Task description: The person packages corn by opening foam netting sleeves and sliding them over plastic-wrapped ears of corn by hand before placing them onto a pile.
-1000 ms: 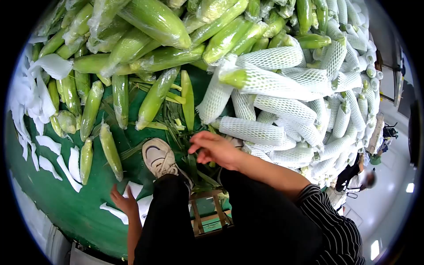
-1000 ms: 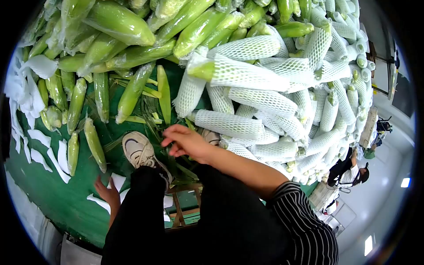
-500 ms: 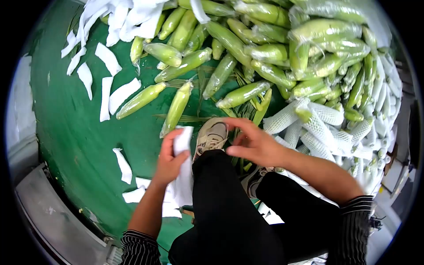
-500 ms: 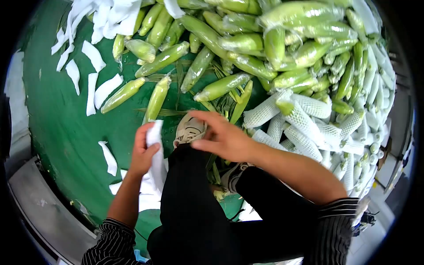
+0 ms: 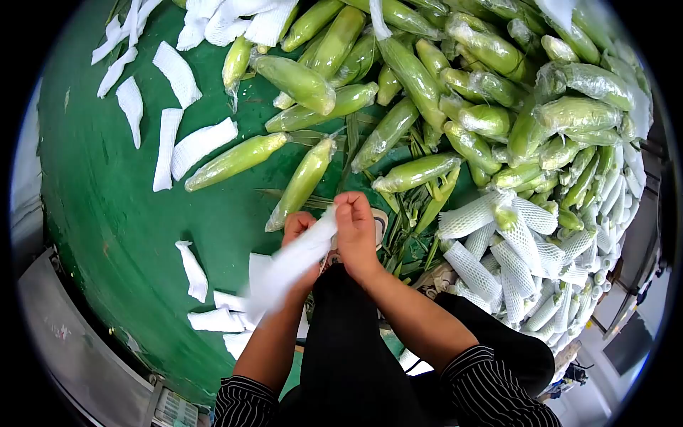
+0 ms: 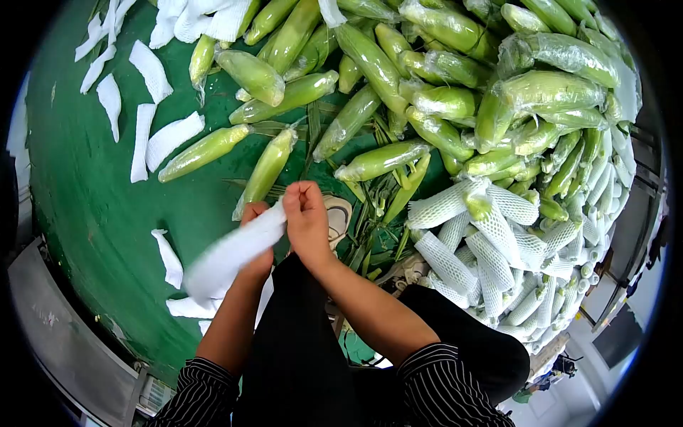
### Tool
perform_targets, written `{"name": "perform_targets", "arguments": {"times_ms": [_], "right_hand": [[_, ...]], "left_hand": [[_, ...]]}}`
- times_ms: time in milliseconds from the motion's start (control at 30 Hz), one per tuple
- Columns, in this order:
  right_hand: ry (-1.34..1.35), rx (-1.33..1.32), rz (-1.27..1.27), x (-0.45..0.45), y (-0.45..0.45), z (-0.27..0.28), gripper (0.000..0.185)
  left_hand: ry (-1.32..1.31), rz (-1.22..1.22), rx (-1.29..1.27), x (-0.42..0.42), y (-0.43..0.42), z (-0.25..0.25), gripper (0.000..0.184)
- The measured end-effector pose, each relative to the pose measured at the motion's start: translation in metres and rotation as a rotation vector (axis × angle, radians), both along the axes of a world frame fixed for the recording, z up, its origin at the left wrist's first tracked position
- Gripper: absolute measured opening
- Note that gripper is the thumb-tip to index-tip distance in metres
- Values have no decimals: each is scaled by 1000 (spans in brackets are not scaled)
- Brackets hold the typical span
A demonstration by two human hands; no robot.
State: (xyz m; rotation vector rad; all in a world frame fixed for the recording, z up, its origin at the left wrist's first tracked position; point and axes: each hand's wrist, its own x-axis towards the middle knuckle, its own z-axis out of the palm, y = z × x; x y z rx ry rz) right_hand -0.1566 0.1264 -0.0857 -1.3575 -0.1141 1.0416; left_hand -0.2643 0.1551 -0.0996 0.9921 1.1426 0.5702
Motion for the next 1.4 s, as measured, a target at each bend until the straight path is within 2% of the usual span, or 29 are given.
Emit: {"name": "perform_targets", "arguments": {"times_ms": [67,100,167,200,233,267,300,367,400,500,533,600,700,733,767,833,867,900,967,1000,1033,1100,1133,1167,1200,1267,1300,1333,1400], "right_hand": [[245,71,-6,-2,6,0,26],[366,102,-7,-3,6,0,27],[215,21,206,-3,2,-9,30],[152,1,308,0,4,-4,30],[90,-12,408,3,7,-1,29],[149,-62,500,7,6,-3,25],[15,-97,492,9,7,-2,24],[-246,-166,479,11,9,1,23],[-201,-183,384,10,3,-15,21],[-210,-163,374,18,4,-33,17],[-224,-154,374,16,8,-41,20],[-246,-158,369,10,8,-53,30],[-370,-571,547,13,12,-56,41],[-394,-590,605,13,14,-54,51],[-350,-489,633,11,14,-53,49],[-263,-297,686,5,18,-43,43],[35,-138,548,-8,11,-72,37],[-97,-15,557,-1,13,-66,30],[-347,238,582,21,20,-36,24],[-389,196,640,28,19,-24,28],[-452,220,652,31,19,-14,24],[-656,334,673,29,26,-8,24],[-688,270,613,28,29,-4,25],[-715,207,558,25,32,0,27],[-737,146,503,23,34,3,29],[-389,69,516,19,28,-2,37],[-214,32,519,16,25,-6,41],[-95,27,666,16,21,-13,43],[18,52,676,14,13,-16,44]], "left_hand": [[-172,92,-293,-10,3,-13,23],[-145,85,-241,-12,7,-9,25],[-102,80,-138,-12,11,0,29],[-207,168,-223,-13,12,4,35],[-144,185,-192,-9,16,10,36],[-150,156,-107,-10,16,10,31],[-156,126,-19,-13,17,11,27],[65,24,188,-34,14,-22,32],[272,125,399,-45,11,-40,43],[1119,-375,557,-66,23,-55,61],[1028,-371,615,-70,26,-62,65],[1066,-430,579,-68,34,-59,63],[981,-400,563,-62,40,-53,68],[937,-375,603,-62,42,-48,68],[893,-356,637,-62,41,-43,69],[545,-368,478,-56,36,-31,67],[370,-371,395,-50,34,-24,66],[22,-255,282,-39,36,-14,51],[-665,7,-85,-54,38,-22,39],[-762,91,-214,-54,46,-9,33],[-607,243,-364,-54,46,-1,31],[-213,-13,-244,-36,39,-6,32],[-203,-117,-326,-26,41,10,38],[-315,-119,-371,-35,33,-5,38],[-307,-37,-380,-29,33,-3,38],[-272,146,-440,-23,39,4,32],[-252,124,-429,-24,40,4,31],[-236,101,-412,-26,42,2,30],[-181,22,-349,-32,42,-4,28]]}}
